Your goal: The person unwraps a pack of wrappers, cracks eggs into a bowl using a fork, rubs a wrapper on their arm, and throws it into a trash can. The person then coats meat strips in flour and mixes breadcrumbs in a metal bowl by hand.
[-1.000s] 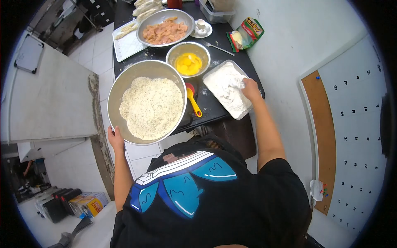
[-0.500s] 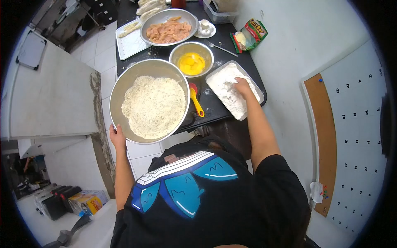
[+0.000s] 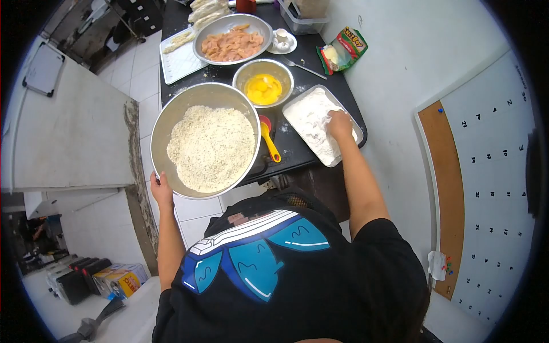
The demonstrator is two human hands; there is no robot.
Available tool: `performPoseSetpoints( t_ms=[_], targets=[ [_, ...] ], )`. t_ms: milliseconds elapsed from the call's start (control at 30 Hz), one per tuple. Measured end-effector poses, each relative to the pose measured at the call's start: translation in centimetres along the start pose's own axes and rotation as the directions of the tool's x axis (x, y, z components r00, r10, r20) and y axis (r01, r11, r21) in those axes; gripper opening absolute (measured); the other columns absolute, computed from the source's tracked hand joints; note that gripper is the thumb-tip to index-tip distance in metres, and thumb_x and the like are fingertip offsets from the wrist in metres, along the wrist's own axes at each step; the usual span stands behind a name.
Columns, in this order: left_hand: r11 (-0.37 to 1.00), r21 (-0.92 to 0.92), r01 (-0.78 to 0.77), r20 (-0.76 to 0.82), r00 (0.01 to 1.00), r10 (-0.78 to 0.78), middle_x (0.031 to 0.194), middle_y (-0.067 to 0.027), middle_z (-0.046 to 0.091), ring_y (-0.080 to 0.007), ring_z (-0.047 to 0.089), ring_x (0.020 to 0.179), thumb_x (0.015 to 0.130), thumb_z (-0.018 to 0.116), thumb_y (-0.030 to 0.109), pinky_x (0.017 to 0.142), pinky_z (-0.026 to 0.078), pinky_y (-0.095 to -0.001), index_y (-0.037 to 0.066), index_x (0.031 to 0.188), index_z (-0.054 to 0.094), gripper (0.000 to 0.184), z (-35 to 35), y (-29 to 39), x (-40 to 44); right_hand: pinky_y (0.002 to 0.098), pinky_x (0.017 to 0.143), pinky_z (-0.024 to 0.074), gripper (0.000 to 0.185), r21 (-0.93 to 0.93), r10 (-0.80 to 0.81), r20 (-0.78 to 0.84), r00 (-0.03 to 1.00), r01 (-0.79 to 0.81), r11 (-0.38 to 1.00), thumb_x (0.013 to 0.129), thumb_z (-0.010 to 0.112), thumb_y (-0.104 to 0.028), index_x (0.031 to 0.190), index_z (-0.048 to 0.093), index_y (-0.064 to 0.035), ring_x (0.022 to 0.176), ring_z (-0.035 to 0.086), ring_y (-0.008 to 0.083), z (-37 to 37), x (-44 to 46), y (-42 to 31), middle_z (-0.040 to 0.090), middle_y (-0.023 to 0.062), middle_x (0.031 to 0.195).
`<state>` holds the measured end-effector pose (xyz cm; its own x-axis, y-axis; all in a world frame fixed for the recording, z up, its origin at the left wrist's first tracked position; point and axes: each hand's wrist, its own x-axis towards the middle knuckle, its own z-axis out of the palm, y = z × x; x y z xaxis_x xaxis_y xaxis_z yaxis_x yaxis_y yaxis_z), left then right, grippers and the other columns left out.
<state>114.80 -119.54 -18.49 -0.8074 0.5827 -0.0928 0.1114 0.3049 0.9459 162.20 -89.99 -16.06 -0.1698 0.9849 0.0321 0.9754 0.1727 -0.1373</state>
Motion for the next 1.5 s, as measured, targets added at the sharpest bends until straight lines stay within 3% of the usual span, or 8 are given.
performPoseSetpoints(
  t_ms=[100, 300, 500, 633, 867, 967, 1167, 1500],
  targets=[
    [1.000, 0.009, -0.006, -0.009, 1.000, 0.006, 0.097, -0.0100, 0.061, -0.0143, 0.057, 0.083, 0.089, 0.053, 0.015, 0.072, 0.046, -0.0262, -0.003, 0.118, 0.048, 0.034, 0.0, -0.4, 0.3, 0.0397, 0.089, 0.0448, 0.034, 0.162, -0.116, 0.191, 0.975, 0.086, 0.983, 0.068, 0.070, -0.019, 0.100, 0.065, -0.0090, 0.098, 0.056, 0.0332, 2.9, 1.3, -1.1, 0.060, 0.0149, 0.102],
    [1.000, 0.012, 0.006, -0.019, 1.000, -0.006, 0.095, -0.0092, 0.062, -0.0135, 0.057, 0.081, 0.090, 0.052, 0.015, 0.070, 0.046, -0.0258, -0.002, 0.117, 0.049, 0.032, 0.1, -0.4, 0.2, 0.0427, 0.088, 0.0447, 0.038, 0.036, -0.139, 0.071, 0.988, 0.137, 0.990, 0.069, 0.069, -0.024, 0.104, 0.063, -0.0095, 0.095, 0.059, 0.0305, 4.1, 0.5, -3.5, 0.062, 0.0164, 0.099],
    [0.999, 0.027, -0.020, -0.024, 0.999, 0.021, 0.092, -0.0099, 0.061, -0.0129, 0.056, 0.079, 0.090, 0.051, 0.016, 0.068, 0.045, -0.0251, -0.005, 0.116, 0.048, 0.033, 0.0, -0.8, 0.3, 0.0373, 0.088, 0.0447, 0.044, 0.235, -0.099, 0.390, 0.916, 0.005, 0.972, 0.068, 0.067, -0.025, 0.109, 0.062, -0.0116, 0.101, 0.058, 0.0298, 1.9, 4.3, -2.5, 0.062, 0.0151, 0.107],
    [1.000, 0.022, -0.006, -0.020, 1.000, 0.006, 0.089, -0.0085, 0.060, -0.0120, 0.055, 0.076, 0.089, 0.053, 0.014, 0.067, 0.045, -0.0249, -0.006, 0.120, 0.044, 0.038, 0.0, -0.4, 0.2, 0.0348, 0.084, 0.0464, 0.047, 0.540, -0.301, 0.334, 0.893, 0.080, 0.838, 0.066, 0.068, -0.019, 0.111, 0.060, -0.0080, 0.096, 0.060, 0.0305, 2.2, 6.4, -0.7, 0.062, 0.0177, 0.104],
    [1.000, -0.004, -0.023, -0.026, 0.999, 0.022, 0.092, -0.0090, 0.061, -0.0125, 0.056, 0.078, 0.090, 0.053, 0.015, 0.068, 0.045, -0.0255, -0.005, 0.117, 0.047, 0.034, 0.1, -0.5, 0.2, 0.0388, 0.082, 0.0468, 0.034, 0.220, -0.099, 0.194, 0.976, 0.056, 0.974, 0.066, 0.069, -0.014, 0.098, 0.062, -0.0047, 0.091, 0.060, 0.0338, 0.3, 3.8, -1.3, 0.063, 0.0192, 0.098],
    [1.000, -0.025, -0.014, -0.027, 1.000, 0.013, 0.094, -0.0098, 0.061, -0.0128, 0.056, 0.080, 0.089, 0.053, 0.014, 0.069, 0.045, -0.0256, -0.006, 0.120, 0.045, 0.037, 0.0, -1.2, 0.6, 0.0396, 0.082, 0.0471, 0.028, 0.091, -0.194, 0.381, 0.904, 0.172, 0.981, 0.067, 0.067, -0.013, 0.092, 0.062, -0.0019, 0.091, 0.060, 0.0344, 1.6, 1.3, -2.2, 0.063, 0.0207, 0.094],
    [1.000, -0.005, -0.010, -0.037, 0.999, 0.010, 0.095, -0.0084, 0.061, -0.0117, 0.055, 0.080, 0.090, 0.053, 0.016, 0.069, 0.045, -0.0255, -0.004, 0.116, 0.048, 0.032, 0.1, -1.1, 0.5, 0.0391, 0.082, 0.0477, 0.029, 0.199, -0.233, 0.092, 0.968, 0.212, 0.957, 0.065, 0.066, -0.010, 0.093, 0.064, -0.0010, 0.088, 0.061, 0.0349, 4.7, -1.1, -1.0, 0.063, 0.0215, 0.089],
    [0.999, 0.001, -0.034, -0.006, 0.999, 0.034, 0.093, -0.0096, 0.060, -0.0131, 0.056, 0.079, 0.090, 0.054, 0.017, 0.069, 0.045, -0.0254, -0.006, 0.119, 0.045, 0.038, -0.1, -1.2, 0.6, 0.0343, 0.078, 0.0470, 0.038, 0.634, 0.016, 0.108, 0.994, -0.082, 0.769, 0.063, 0.067, -0.005, 0.100, 0.062, -0.0004, 0.091, 0.062, 0.0299, 0.0, -0.2, 0.5, 0.063, 0.0202, 0.094]
  ],
)
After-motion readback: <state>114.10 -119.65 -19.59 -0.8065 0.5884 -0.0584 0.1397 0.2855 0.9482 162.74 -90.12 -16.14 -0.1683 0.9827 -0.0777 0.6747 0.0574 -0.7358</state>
